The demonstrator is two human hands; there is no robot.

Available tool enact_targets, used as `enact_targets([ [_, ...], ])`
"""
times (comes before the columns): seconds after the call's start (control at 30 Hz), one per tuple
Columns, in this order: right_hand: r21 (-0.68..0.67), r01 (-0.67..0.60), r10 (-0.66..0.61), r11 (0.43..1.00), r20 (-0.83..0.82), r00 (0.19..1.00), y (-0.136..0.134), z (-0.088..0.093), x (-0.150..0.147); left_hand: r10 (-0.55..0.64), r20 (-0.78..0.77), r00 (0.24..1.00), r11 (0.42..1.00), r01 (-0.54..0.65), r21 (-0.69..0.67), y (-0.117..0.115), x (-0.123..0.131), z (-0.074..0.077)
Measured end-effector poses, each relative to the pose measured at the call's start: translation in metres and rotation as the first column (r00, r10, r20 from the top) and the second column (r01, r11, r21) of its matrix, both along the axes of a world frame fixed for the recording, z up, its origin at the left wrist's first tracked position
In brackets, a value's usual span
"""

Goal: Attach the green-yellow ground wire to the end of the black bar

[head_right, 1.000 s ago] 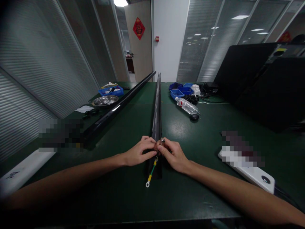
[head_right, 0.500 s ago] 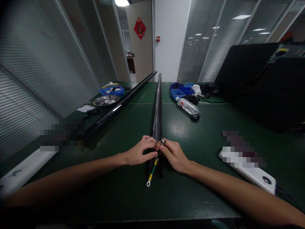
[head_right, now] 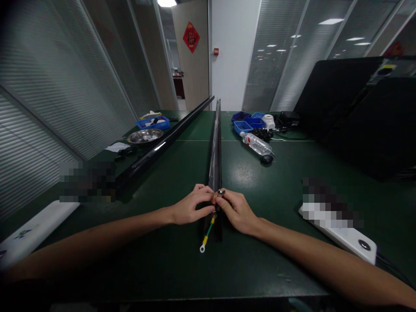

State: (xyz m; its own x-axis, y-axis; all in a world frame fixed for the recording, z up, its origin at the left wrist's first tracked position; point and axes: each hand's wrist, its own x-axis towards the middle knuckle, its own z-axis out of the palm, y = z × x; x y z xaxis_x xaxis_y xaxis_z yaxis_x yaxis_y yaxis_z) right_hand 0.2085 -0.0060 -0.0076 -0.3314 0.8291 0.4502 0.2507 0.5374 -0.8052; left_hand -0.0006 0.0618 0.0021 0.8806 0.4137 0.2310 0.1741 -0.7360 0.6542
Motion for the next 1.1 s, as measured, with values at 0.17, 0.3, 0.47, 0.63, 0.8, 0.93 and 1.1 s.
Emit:
enact_targets([
  [0.17, 0.026, 0.039, -0.041, 0.999, 0.042, 0.998, -0.0006, -0.002, 0.0003, -0.003, -0.005, 1.0, 1.0, 0.003, 0.011, 0.0009, 0.0001, -0.0032],
  [0.3, 0.037, 0.06, -0.061, 0.998, 0.044, 0.997, -0.0001, -0.0036, 0.0004, 0.002, -0.014, 1.0, 1.0, -0.002, 0.012, 0.0008, 0.0001, -0.0028],
  [0.47, 0.026, 0.098, -0.099, 0.995, 0.042, 0.994, 0.0003, -0.0062, 0.0002, -0.004, -0.022, 1.0, 1.0, 0.005, 0.011, 0.0012, 0.0001, -0.0021],
  [0.63, 0.018, 0.13, -0.131, 0.991, 0.038, 0.991, 0.0011, -0.0083, -0.0003, -0.002, -0.037, 0.999, 1.0, 0.003, 0.018, 0.0014, 0.0008, -0.0031],
  [0.8, 0.015, 0.146, -0.146, 0.989, 0.029, 0.989, 0.0007, -0.0084, -0.0007, -0.016, -0.037, 0.999, 0.999, 0.018, 0.044, 0.0019, 0.0015, -0.0044],
  [0.93, 0.008, 0.158, -0.158, 0.987, 0.021, 0.987, -0.0003, -0.0091, -0.0008, -0.024, -0.036, 0.999, 0.997, 0.026, 0.067, 0.0023, 0.0016, -0.0051],
  [1.1, 0.001, 0.166, -0.166, 0.986, 0.036, 0.985, -0.0001, -0.0092, -0.0002, -0.02, -0.039, 0.999, 0.997, 0.022, 0.069, 0.0013, 0.0018, -0.0043],
])
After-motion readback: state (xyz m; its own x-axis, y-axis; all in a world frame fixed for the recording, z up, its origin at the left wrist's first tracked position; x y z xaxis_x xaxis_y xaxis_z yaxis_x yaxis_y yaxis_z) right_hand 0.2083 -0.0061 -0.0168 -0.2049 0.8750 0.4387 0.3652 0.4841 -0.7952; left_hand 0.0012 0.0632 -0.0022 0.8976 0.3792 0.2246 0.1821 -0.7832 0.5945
